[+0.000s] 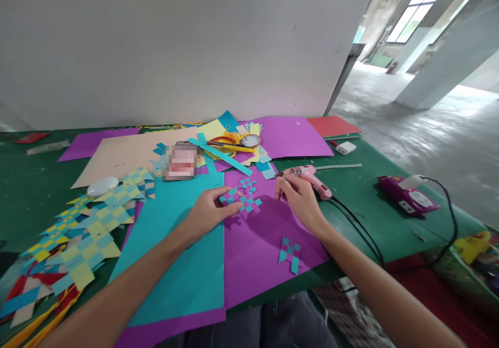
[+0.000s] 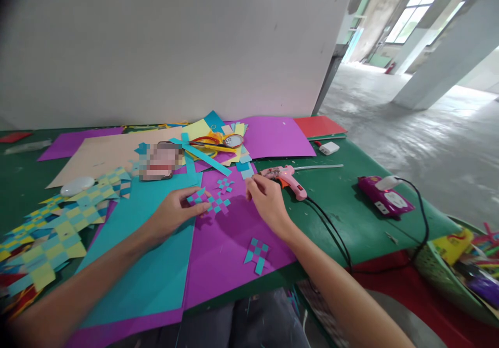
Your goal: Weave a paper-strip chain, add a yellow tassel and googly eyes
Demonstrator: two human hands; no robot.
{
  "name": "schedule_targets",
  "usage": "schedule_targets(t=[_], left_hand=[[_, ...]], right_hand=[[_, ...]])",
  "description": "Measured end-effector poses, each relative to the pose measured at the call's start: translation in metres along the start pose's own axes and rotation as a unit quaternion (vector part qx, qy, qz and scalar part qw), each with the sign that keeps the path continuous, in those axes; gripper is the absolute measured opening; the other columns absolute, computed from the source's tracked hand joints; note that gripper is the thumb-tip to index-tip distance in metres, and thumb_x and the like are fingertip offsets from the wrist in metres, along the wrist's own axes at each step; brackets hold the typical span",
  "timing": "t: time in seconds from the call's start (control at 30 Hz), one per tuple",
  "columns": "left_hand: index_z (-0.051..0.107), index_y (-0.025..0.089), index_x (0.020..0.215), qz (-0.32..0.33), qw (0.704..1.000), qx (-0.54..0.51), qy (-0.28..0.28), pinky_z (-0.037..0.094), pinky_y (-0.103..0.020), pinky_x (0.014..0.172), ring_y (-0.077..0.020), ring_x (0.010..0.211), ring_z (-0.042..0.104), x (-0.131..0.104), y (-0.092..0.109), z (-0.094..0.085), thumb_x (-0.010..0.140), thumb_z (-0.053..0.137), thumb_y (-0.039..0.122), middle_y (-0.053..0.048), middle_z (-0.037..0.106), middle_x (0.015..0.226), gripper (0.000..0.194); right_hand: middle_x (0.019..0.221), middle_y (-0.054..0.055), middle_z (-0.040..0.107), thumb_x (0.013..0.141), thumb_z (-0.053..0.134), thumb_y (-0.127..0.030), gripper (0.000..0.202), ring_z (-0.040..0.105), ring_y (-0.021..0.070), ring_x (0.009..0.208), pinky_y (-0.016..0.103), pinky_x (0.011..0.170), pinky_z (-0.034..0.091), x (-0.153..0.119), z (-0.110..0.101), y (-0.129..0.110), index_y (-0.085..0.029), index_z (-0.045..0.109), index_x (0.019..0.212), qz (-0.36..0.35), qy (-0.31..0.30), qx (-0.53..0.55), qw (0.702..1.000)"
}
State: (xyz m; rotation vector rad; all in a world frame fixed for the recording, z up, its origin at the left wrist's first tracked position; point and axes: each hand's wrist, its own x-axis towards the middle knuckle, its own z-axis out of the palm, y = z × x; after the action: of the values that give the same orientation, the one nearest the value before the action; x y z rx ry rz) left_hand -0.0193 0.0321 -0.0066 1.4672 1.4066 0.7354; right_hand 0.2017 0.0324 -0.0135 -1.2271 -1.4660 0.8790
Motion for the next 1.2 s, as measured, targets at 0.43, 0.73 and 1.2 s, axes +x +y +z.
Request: schedule_targets(t=[0.43,0.73,1.2], left_hand=[[0.068,0.018,0.074,0.067,0.925,-0.347,0.141,0.053,-0.028,0.072,-0.0155,0.073,0.068,0.018,-0.001,-0.017,0.066,0.079,0.032,0.0,0.07,0.073,0.02],[0.065,0.015,0.075,0.037,0.979,-0.197,0.048,0.052,-0.027,0.064,-0.0163,0.066,0.067,0.01,-0.002,-0.01,0.069,0.077,0.036,-0.003,0.07,0.07,0.025],[0.062,0.017,0.105,0.04,0.997,0.002,-0.062,0.052,-0.026,0.056,-0.0171,0.058,0.066,0.003,0.001,-0.006,0.077,0.067,0.044,-0.003,0.072,0.067,0.04]], right_hand=[[0.068,-0.002,0.056,0.086,0.055,-0.034,0.019,0.055,0.0095,0.06,0.023,0.057,0.044,0.013,-0.026,0.002,-0.018,0.057,0.076,-0.06,0.237,0.067,0.967],[0.091,0.012,0.063,0.083,0.055,-0.041,0.026,0.056,0.028,0.092,0.043,0.081,0.041,0.017,-0.056,0.022,-0.017,0.058,0.093,-0.037,0.243,-0.473,0.846],[0.089,0.016,0.062,0.077,0.055,-0.049,0.034,0.06,0.0315,0.087,0.039,0.071,0.043,0.013,-0.073,0.046,-0.016,0.055,0.087,0.092,0.088,-0.545,0.829]])
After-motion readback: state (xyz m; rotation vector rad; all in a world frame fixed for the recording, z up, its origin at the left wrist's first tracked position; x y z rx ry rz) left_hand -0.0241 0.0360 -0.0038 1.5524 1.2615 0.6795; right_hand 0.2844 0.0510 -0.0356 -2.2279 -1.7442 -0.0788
